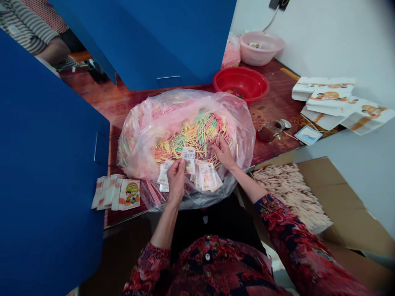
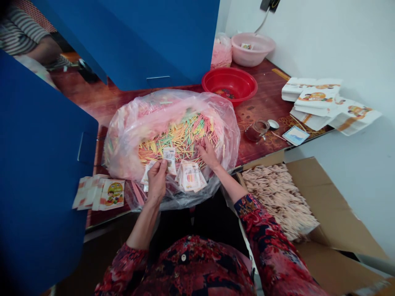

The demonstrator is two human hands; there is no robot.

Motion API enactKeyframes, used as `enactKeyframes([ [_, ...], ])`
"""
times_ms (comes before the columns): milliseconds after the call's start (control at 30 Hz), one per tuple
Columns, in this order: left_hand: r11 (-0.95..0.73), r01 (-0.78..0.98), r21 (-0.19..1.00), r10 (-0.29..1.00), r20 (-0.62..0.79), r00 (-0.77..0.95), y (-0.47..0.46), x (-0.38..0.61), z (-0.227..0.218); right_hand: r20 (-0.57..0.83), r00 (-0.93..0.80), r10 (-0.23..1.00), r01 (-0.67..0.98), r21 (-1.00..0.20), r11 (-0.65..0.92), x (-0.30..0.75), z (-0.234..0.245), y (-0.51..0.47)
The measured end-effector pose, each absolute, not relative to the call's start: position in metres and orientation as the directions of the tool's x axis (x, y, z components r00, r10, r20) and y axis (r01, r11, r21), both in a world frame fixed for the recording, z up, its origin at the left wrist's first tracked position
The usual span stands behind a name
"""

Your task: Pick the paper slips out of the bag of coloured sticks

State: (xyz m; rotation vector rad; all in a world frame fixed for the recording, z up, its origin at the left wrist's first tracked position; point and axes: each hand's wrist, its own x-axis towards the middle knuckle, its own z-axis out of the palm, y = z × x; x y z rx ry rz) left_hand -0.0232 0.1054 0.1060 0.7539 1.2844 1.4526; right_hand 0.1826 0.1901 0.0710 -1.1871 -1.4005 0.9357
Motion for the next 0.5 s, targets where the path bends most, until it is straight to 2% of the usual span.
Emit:
enactKeyframes([
  [67,0.073,-0.272,0.96,0.945,-0.153,-0.289,0.105,-0.023,0.106,0.237,-0.02,0.971,0.227,-0.945,0.235,0.183,0.066,0.188],
  [133,0.076,-0.266,0.961,0.946,-0.153,-0.284,0.105,-0.022,0.106,0.229,-0.039,0.973,0.212,-0.949,0.232,0.183,0.063,0.188],
  [333,0.107,-0.273,0.956,0.947,-0.182,-0.264,0.105,-0.019,0.106,0.106,0.067,0.992,0.047,-0.994,0.103,0.184,0.066,0.204],
  [433,0.109,-0.271,0.956,0.947,-0.183,-0.265,0.105,-0.019,0.104,0.013,0.058,0.998,0.022,-1.0,0.011,0.187,0.069,0.212],
  [500,0.106,-0.263,0.959,0.95,-0.176,-0.259,0.105,-0.02,0.103,0.005,0.029,1.0,0.045,-0.999,0.004,0.19,0.069,0.215],
])
